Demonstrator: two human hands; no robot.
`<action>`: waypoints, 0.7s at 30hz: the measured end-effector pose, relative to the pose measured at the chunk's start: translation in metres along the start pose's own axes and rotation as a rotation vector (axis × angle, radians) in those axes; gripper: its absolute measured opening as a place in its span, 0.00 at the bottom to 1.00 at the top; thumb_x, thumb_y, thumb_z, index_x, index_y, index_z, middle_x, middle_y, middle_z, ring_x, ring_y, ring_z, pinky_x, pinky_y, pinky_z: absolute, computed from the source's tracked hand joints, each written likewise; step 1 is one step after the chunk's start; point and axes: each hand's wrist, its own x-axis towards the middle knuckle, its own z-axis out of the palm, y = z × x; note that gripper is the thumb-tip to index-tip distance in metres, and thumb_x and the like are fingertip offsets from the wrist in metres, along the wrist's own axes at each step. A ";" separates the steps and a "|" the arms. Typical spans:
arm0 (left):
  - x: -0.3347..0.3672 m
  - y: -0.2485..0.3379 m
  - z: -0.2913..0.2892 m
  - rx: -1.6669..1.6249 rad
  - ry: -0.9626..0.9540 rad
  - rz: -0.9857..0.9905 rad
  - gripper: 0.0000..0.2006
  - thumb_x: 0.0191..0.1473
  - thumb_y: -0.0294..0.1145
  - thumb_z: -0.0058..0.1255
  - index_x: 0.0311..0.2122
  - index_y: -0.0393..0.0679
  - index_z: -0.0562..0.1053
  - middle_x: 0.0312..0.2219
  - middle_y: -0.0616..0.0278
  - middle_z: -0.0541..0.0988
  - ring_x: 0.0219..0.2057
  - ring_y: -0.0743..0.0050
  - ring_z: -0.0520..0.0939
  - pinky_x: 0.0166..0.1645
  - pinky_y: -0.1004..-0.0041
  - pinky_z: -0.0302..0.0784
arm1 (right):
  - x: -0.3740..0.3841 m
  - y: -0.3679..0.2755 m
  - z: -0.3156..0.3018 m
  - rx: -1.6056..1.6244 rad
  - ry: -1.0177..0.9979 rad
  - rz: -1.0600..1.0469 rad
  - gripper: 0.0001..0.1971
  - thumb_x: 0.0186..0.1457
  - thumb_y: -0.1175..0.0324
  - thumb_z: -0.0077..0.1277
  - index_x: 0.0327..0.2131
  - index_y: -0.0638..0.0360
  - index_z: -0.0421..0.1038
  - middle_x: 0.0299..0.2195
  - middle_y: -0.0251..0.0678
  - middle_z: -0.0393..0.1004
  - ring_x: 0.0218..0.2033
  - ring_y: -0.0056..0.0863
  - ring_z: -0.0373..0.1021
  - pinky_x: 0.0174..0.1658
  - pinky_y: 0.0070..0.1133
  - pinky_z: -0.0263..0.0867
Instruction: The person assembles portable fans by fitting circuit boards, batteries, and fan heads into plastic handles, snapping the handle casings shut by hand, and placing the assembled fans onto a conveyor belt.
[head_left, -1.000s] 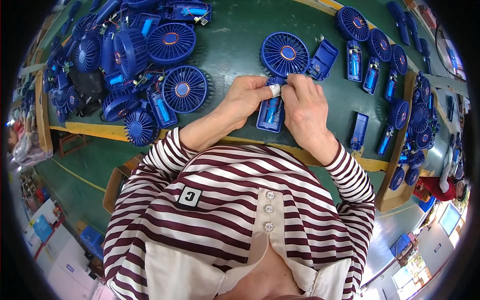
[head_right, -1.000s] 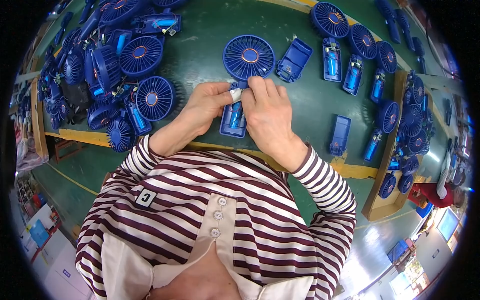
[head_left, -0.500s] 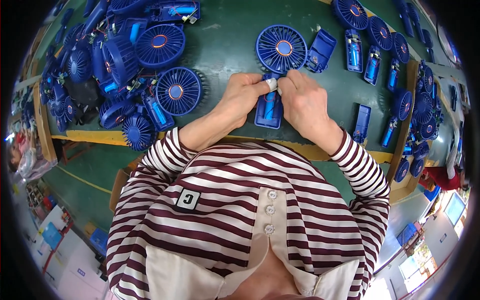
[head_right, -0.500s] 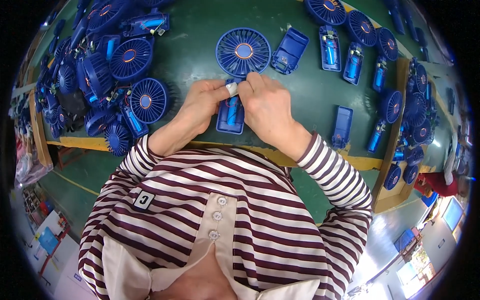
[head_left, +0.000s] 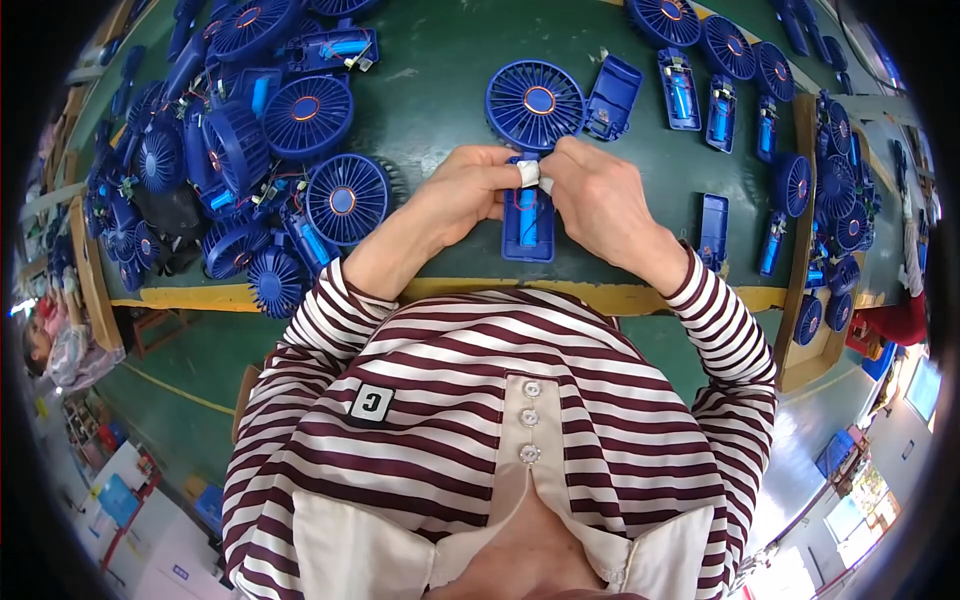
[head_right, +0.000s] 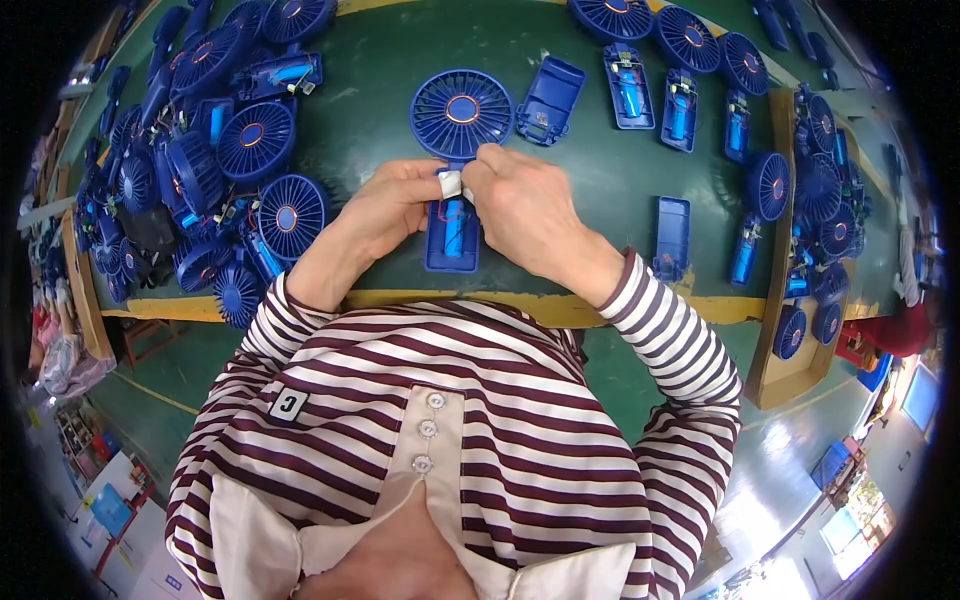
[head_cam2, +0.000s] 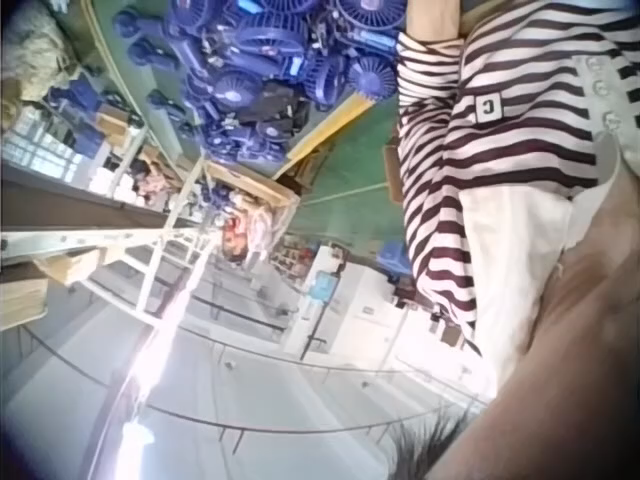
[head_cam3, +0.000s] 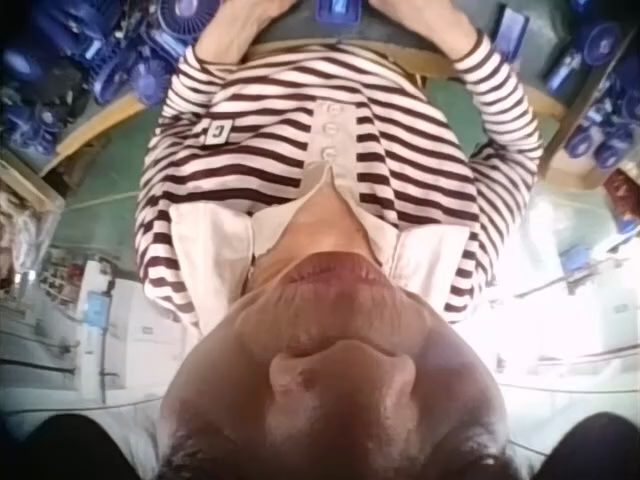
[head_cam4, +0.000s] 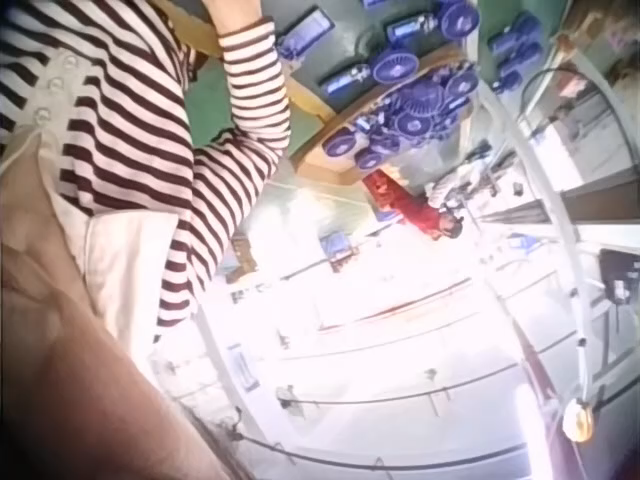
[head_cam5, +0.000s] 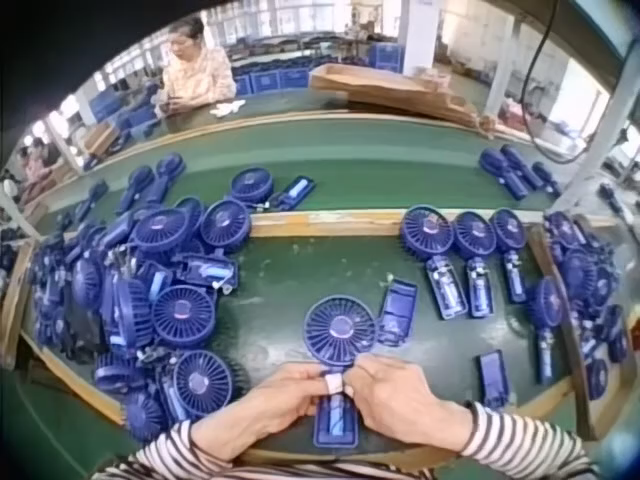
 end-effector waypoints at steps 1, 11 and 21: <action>0.000 0.000 0.002 0.011 0.026 0.018 0.07 0.51 0.27 0.44 0.35 0.38 0.71 0.27 0.64 0.75 0.26 0.79 0.76 0.31 0.78 0.72 | 0.000 0.001 0.001 -0.002 0.004 0.003 0.08 0.37 0.82 0.46 0.26 0.63 0.66 0.22 0.38 0.63 0.24 0.37 0.65 0.25 0.28 0.62; 0.001 -0.001 0.000 0.121 0.158 0.286 0.11 0.50 0.24 0.41 0.39 0.32 0.69 0.34 0.54 0.76 0.32 0.71 0.78 0.36 0.74 0.75 | -0.019 0.008 0.013 0.284 0.255 0.210 0.13 0.41 0.82 0.43 0.35 0.64 0.67 0.25 0.41 0.66 0.24 0.38 0.65 0.26 0.27 0.61; -0.005 0.006 0.007 0.014 0.126 0.193 0.11 0.51 0.27 0.43 0.37 0.31 0.69 0.32 0.51 0.76 0.32 0.64 0.79 0.38 0.70 0.75 | -0.006 0.029 -0.008 -0.297 0.381 0.002 0.17 0.36 0.81 0.47 0.36 0.62 0.67 0.37 0.40 0.67 0.39 0.38 0.64 0.37 0.25 0.62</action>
